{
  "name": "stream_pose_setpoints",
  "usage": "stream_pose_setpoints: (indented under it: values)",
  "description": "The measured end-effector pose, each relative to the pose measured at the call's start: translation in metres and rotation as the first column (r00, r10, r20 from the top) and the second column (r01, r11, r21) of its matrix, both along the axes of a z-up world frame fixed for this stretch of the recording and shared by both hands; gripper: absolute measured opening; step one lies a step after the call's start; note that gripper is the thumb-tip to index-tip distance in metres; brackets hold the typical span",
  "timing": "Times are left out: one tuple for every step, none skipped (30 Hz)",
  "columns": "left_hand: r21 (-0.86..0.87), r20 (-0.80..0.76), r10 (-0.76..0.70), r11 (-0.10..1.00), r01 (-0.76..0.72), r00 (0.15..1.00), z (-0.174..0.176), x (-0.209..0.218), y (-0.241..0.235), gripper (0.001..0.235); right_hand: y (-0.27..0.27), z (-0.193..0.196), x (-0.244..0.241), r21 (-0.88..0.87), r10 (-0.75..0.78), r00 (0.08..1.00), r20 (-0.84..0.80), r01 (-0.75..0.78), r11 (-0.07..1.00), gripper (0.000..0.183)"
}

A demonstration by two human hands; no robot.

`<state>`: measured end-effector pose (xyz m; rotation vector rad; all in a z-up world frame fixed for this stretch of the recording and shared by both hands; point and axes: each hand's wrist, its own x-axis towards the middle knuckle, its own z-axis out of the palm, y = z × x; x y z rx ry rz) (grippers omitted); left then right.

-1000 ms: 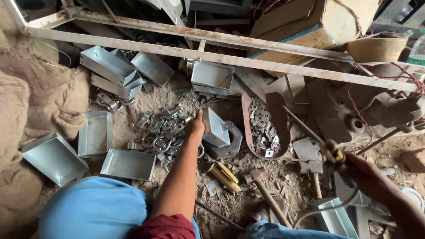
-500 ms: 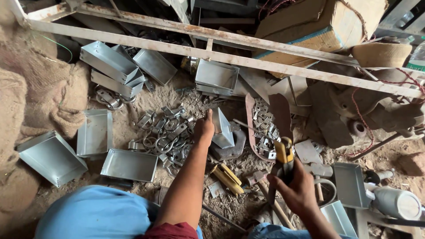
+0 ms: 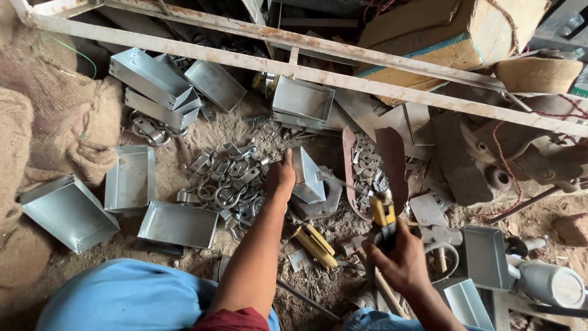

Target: The person positions small metal brackets onto a metal box, welds them in place using a welding rod, and strikes the welded pieces with a hammer.

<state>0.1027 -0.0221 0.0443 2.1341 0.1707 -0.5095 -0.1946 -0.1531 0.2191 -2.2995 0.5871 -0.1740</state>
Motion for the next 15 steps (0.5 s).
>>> stream_pose_setpoints:
  values:
    - [0.016,-0.003,-0.006,1.0,0.006,1.0,0.0,0.0,-0.002,0.092,0.0,-0.002,0.002,-0.024,0.0,0.999,-0.05,-0.001,1.0,0.056]
    - [0.032,-0.003,-0.01,0.999,0.01,1.0,0.001,0.001,-0.003,0.092,0.001,-0.004,0.004,-0.047,0.0,0.995,-0.096,-0.005,0.999,0.056]
    - [0.033,0.017,-0.005,0.999,0.004,1.0,0.002,0.002,-0.005,0.092,0.0,-0.003,0.003,-0.019,-0.016,0.997,-0.08,0.015,1.0,0.056]
    - [0.034,0.032,0.002,0.999,-0.003,1.0,0.002,0.001,-0.006,0.092,-0.002,-0.003,0.0,0.011,-0.031,0.997,-0.069,0.032,0.999,0.056]
    - [0.036,0.047,0.008,0.999,-0.01,0.999,0.003,0.0,-0.006,0.092,-0.003,-0.003,-0.002,0.042,-0.047,0.997,-0.059,0.049,0.998,0.055]
    - [0.048,0.036,0.002,0.999,-0.003,0.999,0.004,-0.002,-0.005,0.092,-0.004,-0.005,-0.003,0.037,-0.036,0.998,-0.054,0.038,0.999,0.055]
    - [0.059,0.025,-0.005,0.998,0.003,1.0,0.007,-0.003,-0.004,0.091,-0.005,-0.008,-0.004,0.032,-0.026,0.998,-0.049,0.028,0.999,0.054]
    - [0.069,0.019,-0.016,0.998,0.015,1.0,0.011,-0.003,-0.005,0.091,-0.006,-0.011,-0.006,0.025,-0.021,0.999,-0.04,0.022,0.999,0.053]
    - [0.071,0.002,-0.024,0.997,0.023,1.0,0.015,-0.004,-0.005,0.09,-0.006,-0.013,-0.007,-0.002,-0.007,0.999,-0.054,0.006,1.0,0.053]
    - [0.072,-0.013,-0.028,0.997,0.029,1.0,0.018,-0.005,-0.004,0.089,-0.006,-0.015,-0.006,-0.03,0.011,0.998,-0.067,-0.013,0.999,0.053]
    - [0.074,-0.028,-0.032,0.997,0.034,0.999,0.022,-0.004,-0.004,0.089,-0.006,-0.016,-0.006,-0.057,0.028,0.996,-0.08,-0.033,0.998,0.053]
    - [0.077,-0.019,-0.026,0.997,0.028,0.999,0.022,-0.005,-0.004,0.088,-0.008,-0.017,-0.006,-0.047,0.005,0.997,-0.076,-0.008,0.999,0.057]
    - [0.079,-0.009,-0.021,0.997,0.021,1.0,0.022,-0.005,-0.005,0.087,-0.009,-0.017,-0.006,-0.037,-0.019,0.997,-0.073,0.016,0.999,0.061]
    - [0.082,-0.001,-0.014,0.997,0.014,1.0,0.02,-0.006,-0.005,0.087,-0.01,-0.017,-0.007,-0.028,-0.041,0.997,-0.071,0.039,0.999,0.066]
    - [0.079,0.015,0.0,0.997,-0.001,1.0,0.017,-0.008,-0.005,0.086,-0.009,-0.017,-0.007,-0.017,-0.014,0.998,-0.064,0.012,1.0,0.062]
